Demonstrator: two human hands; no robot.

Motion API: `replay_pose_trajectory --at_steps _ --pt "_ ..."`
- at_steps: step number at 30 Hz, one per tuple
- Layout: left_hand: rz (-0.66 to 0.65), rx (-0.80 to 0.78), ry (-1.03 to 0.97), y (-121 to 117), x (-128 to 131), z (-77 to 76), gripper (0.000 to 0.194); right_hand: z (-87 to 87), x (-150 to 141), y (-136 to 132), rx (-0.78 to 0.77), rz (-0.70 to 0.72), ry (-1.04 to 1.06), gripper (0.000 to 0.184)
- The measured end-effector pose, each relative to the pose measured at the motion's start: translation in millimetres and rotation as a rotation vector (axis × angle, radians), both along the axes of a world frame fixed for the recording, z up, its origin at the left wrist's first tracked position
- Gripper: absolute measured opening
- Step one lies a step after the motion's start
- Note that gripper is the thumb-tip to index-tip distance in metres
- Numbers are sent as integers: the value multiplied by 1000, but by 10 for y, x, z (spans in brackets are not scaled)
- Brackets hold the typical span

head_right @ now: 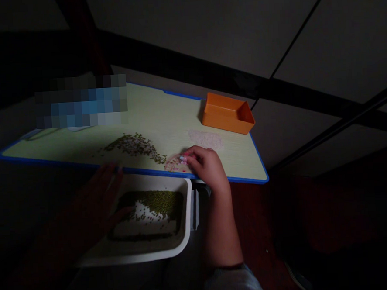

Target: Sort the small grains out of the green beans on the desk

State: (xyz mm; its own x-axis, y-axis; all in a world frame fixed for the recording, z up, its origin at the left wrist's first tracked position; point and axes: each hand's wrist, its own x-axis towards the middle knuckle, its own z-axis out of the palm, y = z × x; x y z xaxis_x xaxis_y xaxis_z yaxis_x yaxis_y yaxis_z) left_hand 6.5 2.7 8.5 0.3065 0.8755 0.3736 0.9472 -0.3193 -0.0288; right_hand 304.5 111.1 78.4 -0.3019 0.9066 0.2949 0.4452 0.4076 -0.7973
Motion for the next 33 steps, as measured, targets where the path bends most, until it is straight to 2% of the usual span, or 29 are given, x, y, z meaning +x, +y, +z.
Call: replay_pose_trajectory --at_steps 9,26,33 --pt "-8 1 17 -8 -2 -16 87 54 59 -38 46 -36 17 12" --pt "-5 -11 -6 -12 6 8 85 22 1 -11 67 -92 -60 11" --pt "1 -25 4 -12 5 20 89 -9 -70 -3 56 -20 -34 14"
